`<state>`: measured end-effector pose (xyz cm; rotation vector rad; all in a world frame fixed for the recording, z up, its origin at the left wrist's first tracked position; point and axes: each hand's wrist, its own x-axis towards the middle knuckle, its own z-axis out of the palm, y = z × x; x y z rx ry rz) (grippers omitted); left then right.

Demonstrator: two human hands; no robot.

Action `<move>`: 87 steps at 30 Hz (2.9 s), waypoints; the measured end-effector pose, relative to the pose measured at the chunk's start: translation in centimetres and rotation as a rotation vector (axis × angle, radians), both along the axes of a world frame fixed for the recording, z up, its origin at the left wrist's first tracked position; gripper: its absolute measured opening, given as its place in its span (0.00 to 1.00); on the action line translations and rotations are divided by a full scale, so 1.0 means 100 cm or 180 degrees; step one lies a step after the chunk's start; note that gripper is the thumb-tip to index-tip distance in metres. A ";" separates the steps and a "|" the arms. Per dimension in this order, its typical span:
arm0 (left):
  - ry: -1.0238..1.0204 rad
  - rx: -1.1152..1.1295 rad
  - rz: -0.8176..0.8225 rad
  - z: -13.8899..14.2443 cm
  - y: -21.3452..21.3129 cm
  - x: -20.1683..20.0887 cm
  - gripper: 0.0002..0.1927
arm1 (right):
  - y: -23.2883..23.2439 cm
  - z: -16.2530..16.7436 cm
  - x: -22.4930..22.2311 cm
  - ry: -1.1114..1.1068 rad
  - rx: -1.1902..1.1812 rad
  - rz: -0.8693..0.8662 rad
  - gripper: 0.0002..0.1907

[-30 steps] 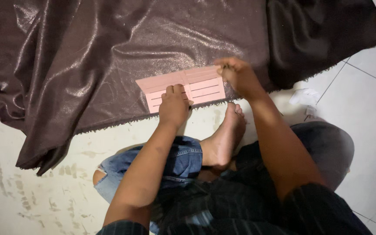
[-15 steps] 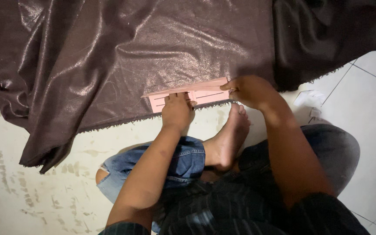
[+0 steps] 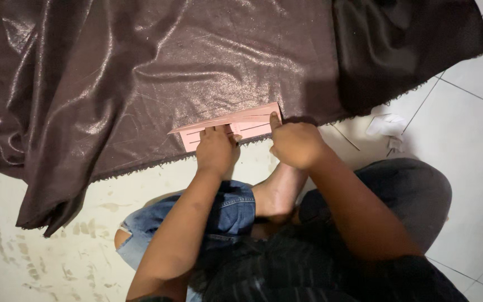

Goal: The person sits on the floor and uses a pink paper template to mark a large piece of brown fabric. They repeatedly position the template, secure it with wooden sticks, and trace or mark the fabric underneath before moving the template to a new spot.

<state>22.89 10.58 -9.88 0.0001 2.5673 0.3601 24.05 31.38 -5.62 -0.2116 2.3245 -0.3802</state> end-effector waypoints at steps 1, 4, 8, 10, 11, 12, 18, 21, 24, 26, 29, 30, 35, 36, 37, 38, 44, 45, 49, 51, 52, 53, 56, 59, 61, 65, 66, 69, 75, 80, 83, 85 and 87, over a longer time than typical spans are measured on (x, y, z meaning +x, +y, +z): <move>-0.0007 -0.0012 -0.0007 -0.001 0.000 0.000 0.31 | -0.001 0.001 0.000 -0.0057 0.0000 0.0014 0.44; -0.0029 -0.0053 -0.0018 -0.003 0.000 -0.001 0.31 | -0.003 0.003 -0.001 -0.0110 0.0002 0.0010 0.47; -0.0037 -0.0064 -0.0021 -0.003 0.001 0.002 0.29 | -0.008 0.006 -0.001 -0.0177 0.0057 0.0023 0.49; 0.0014 -0.0014 -0.0036 -0.003 0.002 0.006 0.28 | -0.010 0.006 0.000 -0.0197 0.0076 -0.0014 0.50; 0.0057 0.0036 -0.0050 -0.003 0.002 0.008 0.27 | -0.011 0.006 0.000 -0.0208 0.0084 -0.0032 0.51; 0.0103 0.0086 -0.0065 -0.003 0.002 0.010 0.26 | -0.012 0.006 0.000 -0.0192 0.0089 -0.0033 0.51; 0.0414 0.0226 -0.0261 -0.008 0.003 0.021 0.25 | -0.013 0.006 0.002 -0.0022 -0.0005 -0.0143 0.53; 0.0652 0.0182 -0.0409 -0.011 0.004 0.024 0.25 | -0.015 0.005 0.003 0.0077 -0.0065 -0.0171 0.54; 0.0584 0.0114 -0.0460 -0.012 0.005 0.024 0.30 | -0.018 0.001 -0.001 0.0082 -0.0100 -0.0385 0.53; 0.0397 0.0054 -0.0554 -0.011 0.005 0.023 0.35 | -0.021 -0.001 -0.003 0.0003 -0.0047 -0.0498 0.49; 0.0371 0.0026 -0.0682 -0.006 0.006 0.020 0.37 | -0.025 -0.001 -0.003 0.0233 -0.0111 -0.0631 0.45; 0.0404 0.0026 -0.0721 -0.004 0.006 0.019 0.37 | -0.027 0.000 -0.002 0.0280 -0.0153 -0.0628 0.45; 0.0086 -0.0003 -0.0707 0.004 0.008 0.010 0.38 | -0.037 0.006 0.005 0.0010 -0.0398 -0.0375 0.45; 0.0048 -0.0009 -0.0691 0.005 0.008 0.008 0.38 | -0.038 0.006 0.004 -0.0088 -0.0342 -0.0363 0.44; 0.0036 0.0014 -0.0679 0.006 0.008 0.006 0.38 | -0.038 0.005 0.003 -0.0188 -0.0286 -0.0352 0.43; 0.0026 0.0041 -0.0666 0.007 0.008 0.005 0.38 | -0.038 0.003 0.002 -0.0287 -0.0225 -0.0340 0.43; 0.0104 0.0146 -0.0676 0.010 0.007 0.000 0.36 | -0.035 -0.019 -0.002 -0.0372 -0.0202 -0.0572 0.49; 0.0118 0.0153 -0.0671 0.010 0.007 0.000 0.36 | -0.036 -0.024 -0.001 -0.0344 -0.0195 -0.0551 0.48; 0.0023 0.0177 -0.0618 0.011 0.007 -0.003 0.37 | -0.035 -0.053 0.004 -0.0277 -0.0147 -0.0642 0.39; 0.0019 0.0224 -0.0587 0.011 0.005 -0.003 0.37 | -0.026 -0.068 -0.002 0.0459 -0.0496 -0.0846 0.29; -0.0019 0.0204 -0.0570 0.011 0.005 -0.003 0.37 | -0.015 -0.074 -0.006 0.1181 -0.0861 -0.0982 0.22; -0.0054 0.0186 -0.0554 0.010 0.005 -0.004 0.37 | -0.004 -0.078 -0.010 0.1471 -0.1060 -0.1294 0.16; -0.0056 0.0238 -0.0503 0.009 0.004 -0.005 0.37 | 0.032 -0.081 -0.036 0.2148 -0.1093 -0.1482 0.14; -0.0057 0.0272 -0.0487 0.008 0.003 -0.007 0.38 | 0.042 -0.066 -0.031 0.1387 -0.1562 -0.3028 0.18; -0.0114 0.0254 -0.0470 0.008 0.003 -0.007 0.38 | 0.039 -0.056 -0.030 0.1388 -0.1972 -0.2876 0.17; -0.0144 0.0206 -0.0425 0.006 0.003 -0.007 0.37 | 0.024 -0.052 -0.032 0.0974 -0.2023 -0.2674 0.15; -0.0124 0.0202 -0.0417 0.005 0.003 -0.006 0.37 | 0.022 -0.055 -0.032 0.1149 -0.2105 -0.2549 0.14; -0.0151 0.0249 -0.0432 0.004 0.001 -0.006 0.38 | 0.023 -0.066 -0.030 0.1504 -0.2176 -0.2221 0.12; -0.0357 0.0246 -0.0315 0.008 0.001 -0.008 0.36 | 0.025 -0.076 -0.032 0.1451 -0.2391 -0.2348 0.10; -0.0411 0.0386 -0.0261 0.013 -0.001 -0.009 0.36 | 0.022 -0.063 -0.033 0.1918 -0.1716 -0.1869 0.09; -0.0450 0.0412 -0.0162 0.014 -0.002 -0.008 0.34 | 0.011 -0.061 -0.034 0.2599 -0.1321 -0.1175 0.09; -0.0486 0.0421 -0.0116 0.014 -0.002 -0.007 0.34 | -0.009 -0.068 -0.037 0.2085 -0.1715 -0.1629 0.09; -0.0495 0.0463 -0.0106 0.014 -0.001 -0.008 0.35 | -0.029 -0.079 -0.042 0.1913 -0.1935 -0.1550 0.09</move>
